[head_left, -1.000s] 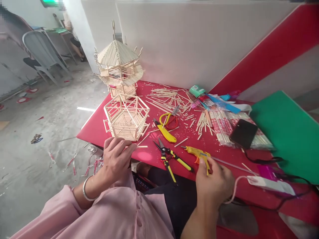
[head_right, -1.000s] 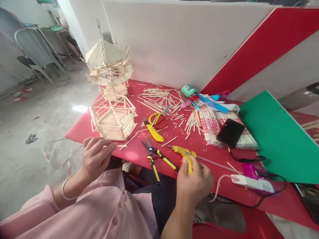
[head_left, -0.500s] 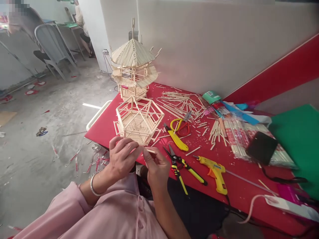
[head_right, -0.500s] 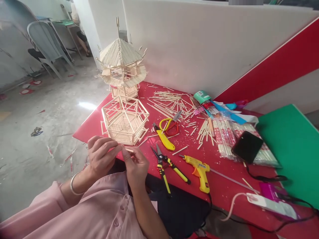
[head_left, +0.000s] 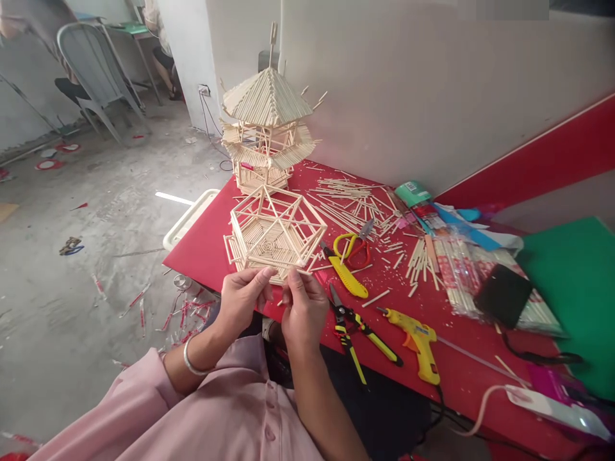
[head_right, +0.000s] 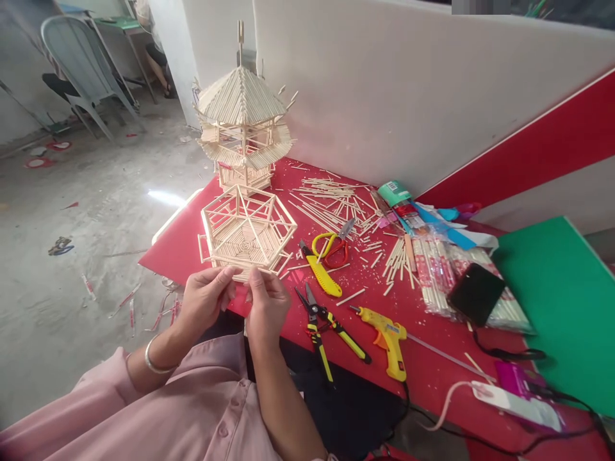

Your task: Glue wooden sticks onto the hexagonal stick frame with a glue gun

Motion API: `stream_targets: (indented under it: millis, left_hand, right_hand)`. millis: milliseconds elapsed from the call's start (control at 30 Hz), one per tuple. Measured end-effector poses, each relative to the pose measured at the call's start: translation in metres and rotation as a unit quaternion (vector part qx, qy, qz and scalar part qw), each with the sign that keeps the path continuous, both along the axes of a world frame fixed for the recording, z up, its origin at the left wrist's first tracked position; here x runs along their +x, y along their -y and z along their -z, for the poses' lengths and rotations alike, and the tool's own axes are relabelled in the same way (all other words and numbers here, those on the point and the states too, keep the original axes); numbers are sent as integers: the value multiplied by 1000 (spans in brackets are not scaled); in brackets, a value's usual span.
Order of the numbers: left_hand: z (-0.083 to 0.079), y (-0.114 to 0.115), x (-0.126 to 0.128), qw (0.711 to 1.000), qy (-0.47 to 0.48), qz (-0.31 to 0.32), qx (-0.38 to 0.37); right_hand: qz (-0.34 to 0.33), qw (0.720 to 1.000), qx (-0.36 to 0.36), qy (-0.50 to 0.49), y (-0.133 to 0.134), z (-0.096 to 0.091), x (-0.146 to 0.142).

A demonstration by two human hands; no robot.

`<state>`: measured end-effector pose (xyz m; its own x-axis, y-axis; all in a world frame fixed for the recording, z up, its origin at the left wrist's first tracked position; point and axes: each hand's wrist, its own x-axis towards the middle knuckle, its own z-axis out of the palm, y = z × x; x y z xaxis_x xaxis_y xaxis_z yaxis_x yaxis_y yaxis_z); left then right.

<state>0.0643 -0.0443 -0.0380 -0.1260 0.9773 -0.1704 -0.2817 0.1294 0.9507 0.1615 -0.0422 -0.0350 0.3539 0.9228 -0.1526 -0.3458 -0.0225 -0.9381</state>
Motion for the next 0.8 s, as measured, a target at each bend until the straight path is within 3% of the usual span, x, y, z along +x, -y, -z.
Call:
stream_targets:
  millis: [233, 800]
  left_hand:
    - [-6, -10, 5, 997, 63, -36, -20]
    - [-8, -13, 2, 997, 52, -55, -3]
  right_hand:
    - [0, 1000, -1, -16, -6, 5, -1]
    - [-18, 999, -35, -35, -8, 1, -4]
